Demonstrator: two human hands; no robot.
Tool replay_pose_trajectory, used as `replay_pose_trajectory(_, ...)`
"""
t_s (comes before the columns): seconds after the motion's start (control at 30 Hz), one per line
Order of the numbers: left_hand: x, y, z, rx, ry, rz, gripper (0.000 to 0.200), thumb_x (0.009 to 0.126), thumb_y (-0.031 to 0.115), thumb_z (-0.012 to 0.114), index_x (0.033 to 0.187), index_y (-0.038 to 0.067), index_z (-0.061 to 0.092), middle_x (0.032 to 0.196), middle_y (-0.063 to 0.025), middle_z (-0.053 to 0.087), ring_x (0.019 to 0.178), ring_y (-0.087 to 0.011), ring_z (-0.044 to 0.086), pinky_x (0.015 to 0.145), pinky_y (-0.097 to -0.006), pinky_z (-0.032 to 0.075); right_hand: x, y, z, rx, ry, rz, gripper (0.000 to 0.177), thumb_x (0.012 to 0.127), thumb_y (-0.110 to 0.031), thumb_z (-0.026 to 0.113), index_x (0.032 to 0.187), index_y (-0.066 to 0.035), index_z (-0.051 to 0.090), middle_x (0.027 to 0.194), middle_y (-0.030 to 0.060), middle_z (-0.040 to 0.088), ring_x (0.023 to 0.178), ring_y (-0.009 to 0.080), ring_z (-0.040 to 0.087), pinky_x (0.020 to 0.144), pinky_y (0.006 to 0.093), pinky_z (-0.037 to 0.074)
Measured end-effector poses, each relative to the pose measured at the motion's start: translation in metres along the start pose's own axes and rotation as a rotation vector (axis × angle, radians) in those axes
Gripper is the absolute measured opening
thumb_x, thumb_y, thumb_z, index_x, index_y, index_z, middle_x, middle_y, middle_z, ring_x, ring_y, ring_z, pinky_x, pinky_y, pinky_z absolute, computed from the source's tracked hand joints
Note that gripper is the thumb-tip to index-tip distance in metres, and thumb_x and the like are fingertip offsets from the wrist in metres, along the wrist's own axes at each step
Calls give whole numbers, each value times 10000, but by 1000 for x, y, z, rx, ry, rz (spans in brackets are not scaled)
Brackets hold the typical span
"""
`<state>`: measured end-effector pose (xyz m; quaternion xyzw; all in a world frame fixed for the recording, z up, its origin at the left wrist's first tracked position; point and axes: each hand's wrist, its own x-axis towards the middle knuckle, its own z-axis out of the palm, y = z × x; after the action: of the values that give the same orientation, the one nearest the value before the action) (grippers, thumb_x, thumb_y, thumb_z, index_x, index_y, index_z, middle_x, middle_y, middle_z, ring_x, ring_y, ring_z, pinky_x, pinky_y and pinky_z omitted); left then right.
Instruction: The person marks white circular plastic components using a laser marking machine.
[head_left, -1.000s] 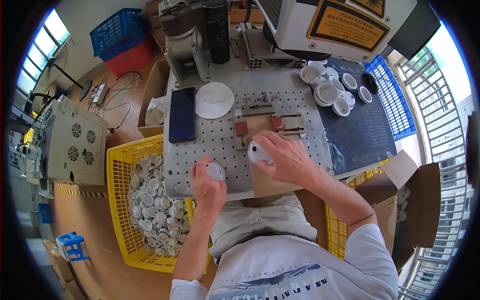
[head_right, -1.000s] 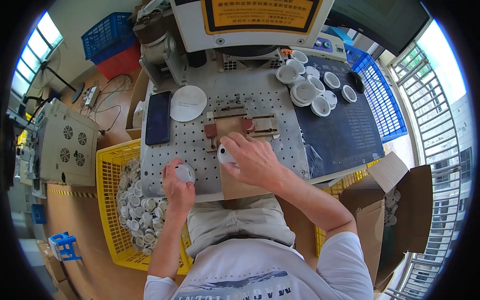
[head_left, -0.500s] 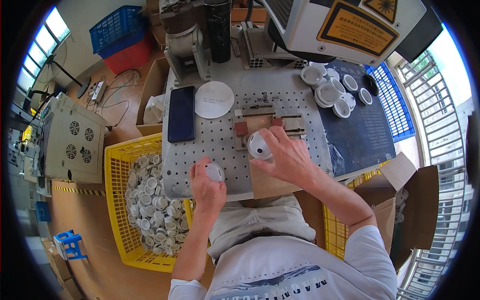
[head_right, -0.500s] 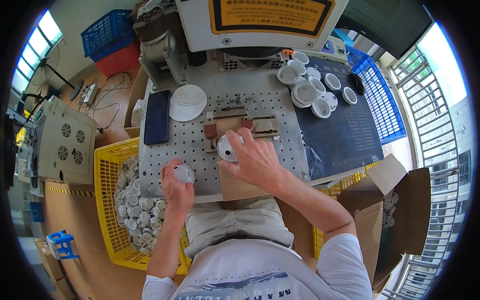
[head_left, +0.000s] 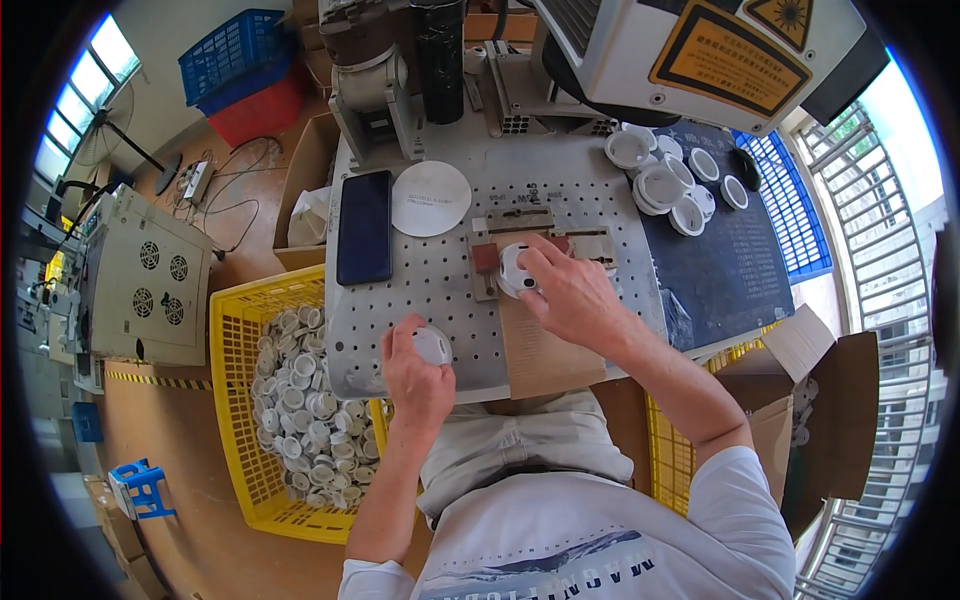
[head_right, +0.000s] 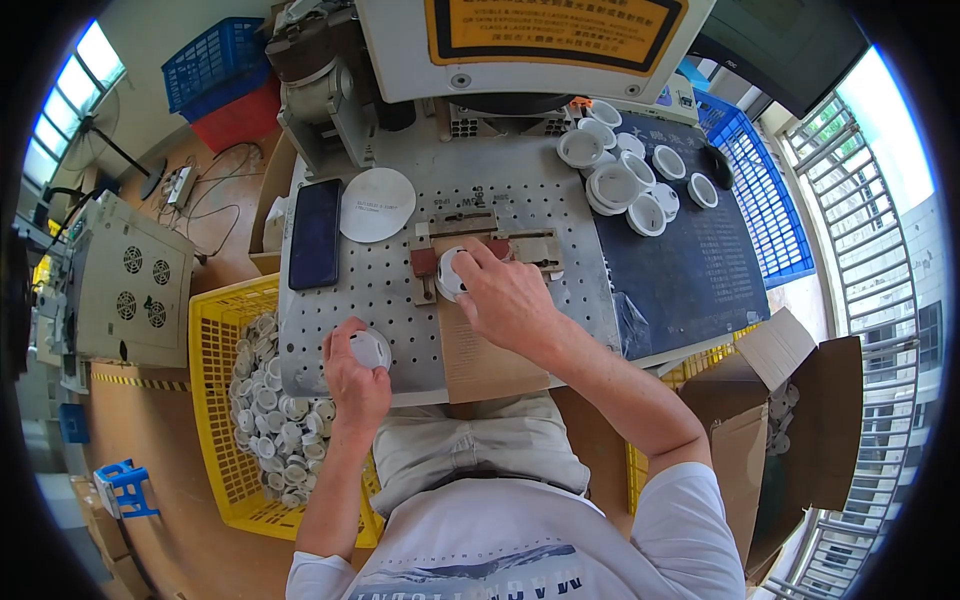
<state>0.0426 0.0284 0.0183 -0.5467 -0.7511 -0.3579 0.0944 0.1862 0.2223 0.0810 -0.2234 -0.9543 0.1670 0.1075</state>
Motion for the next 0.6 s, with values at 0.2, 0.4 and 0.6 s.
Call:
replay_pose_trajectory(0.2,-7,-6,4,33,-50,-25,207,501,-44,706,694,-57,635,1174,-198,553,1068,-410,526,924,-493,430,7,7,12,20,6,71,321,814,-138,700,1063,-55,515,1342,146,535,847,395,656,707,487,521)
replay_pose_trajectory(0.4,-9,-8,7,40,-19,-21,203,507,-55,703,692,-48,619,1180,-187,548,1057,-406,523,900,-483,436,2,10,11,-2,122,59,430,810,-207,736,1142,-41,517,1369,178,497,816,391,672,688,476,544)
replay_pose_trajectory(0.6,-9,-9,8,52,-14,-14,175,527,-59,686,688,-57,617,1173,-188,552,1043,-405,526,889,-484,438,-4,12,14,-3,257,203,618,778,-353,791,1222,-28,511,1400,210,420,785,361,685,662,447,558)
